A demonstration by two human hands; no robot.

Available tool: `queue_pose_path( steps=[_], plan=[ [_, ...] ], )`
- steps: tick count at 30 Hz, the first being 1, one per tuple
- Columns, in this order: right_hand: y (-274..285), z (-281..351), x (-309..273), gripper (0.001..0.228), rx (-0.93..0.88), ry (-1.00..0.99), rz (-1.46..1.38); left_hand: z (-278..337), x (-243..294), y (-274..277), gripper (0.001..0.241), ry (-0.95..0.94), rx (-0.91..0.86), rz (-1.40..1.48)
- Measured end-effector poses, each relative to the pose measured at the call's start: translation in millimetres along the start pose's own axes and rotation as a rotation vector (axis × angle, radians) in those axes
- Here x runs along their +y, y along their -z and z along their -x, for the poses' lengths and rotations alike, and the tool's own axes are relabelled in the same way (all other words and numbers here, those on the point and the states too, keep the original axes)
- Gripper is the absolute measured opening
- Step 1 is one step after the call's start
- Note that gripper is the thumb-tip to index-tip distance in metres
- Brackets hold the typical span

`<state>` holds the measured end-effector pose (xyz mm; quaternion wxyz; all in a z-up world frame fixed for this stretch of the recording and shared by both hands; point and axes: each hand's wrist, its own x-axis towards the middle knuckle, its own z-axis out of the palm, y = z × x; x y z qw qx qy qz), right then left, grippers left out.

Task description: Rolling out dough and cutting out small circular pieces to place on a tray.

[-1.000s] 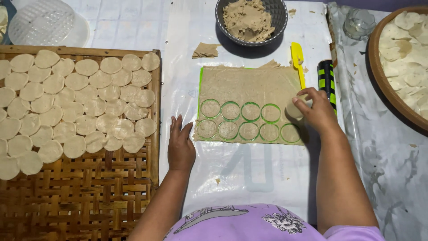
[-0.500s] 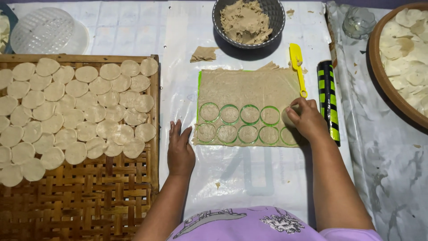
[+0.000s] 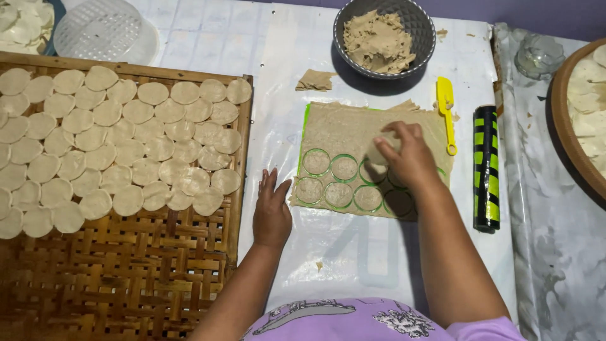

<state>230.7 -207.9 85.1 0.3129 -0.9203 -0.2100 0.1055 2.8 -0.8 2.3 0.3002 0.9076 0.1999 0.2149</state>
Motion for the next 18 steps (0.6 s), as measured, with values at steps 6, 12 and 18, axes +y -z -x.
queue_pose_path(
  steps=[6,12,18],
  plan=[
    [-56,-45,-57,0.033,-0.152,0.213,-0.03,-1,-1,1,0.035,0.007,0.018,0.015],
    [-93,-78,-64,0.033,-0.235,0.235,0.11,-2,0,3,0.037,0.037,0.002,0.003],
    [-120,-100,-42,0.038,-0.296,0.229,0.224,-3,2,6,0.038,0.05,-0.023,0.004]
  ],
)
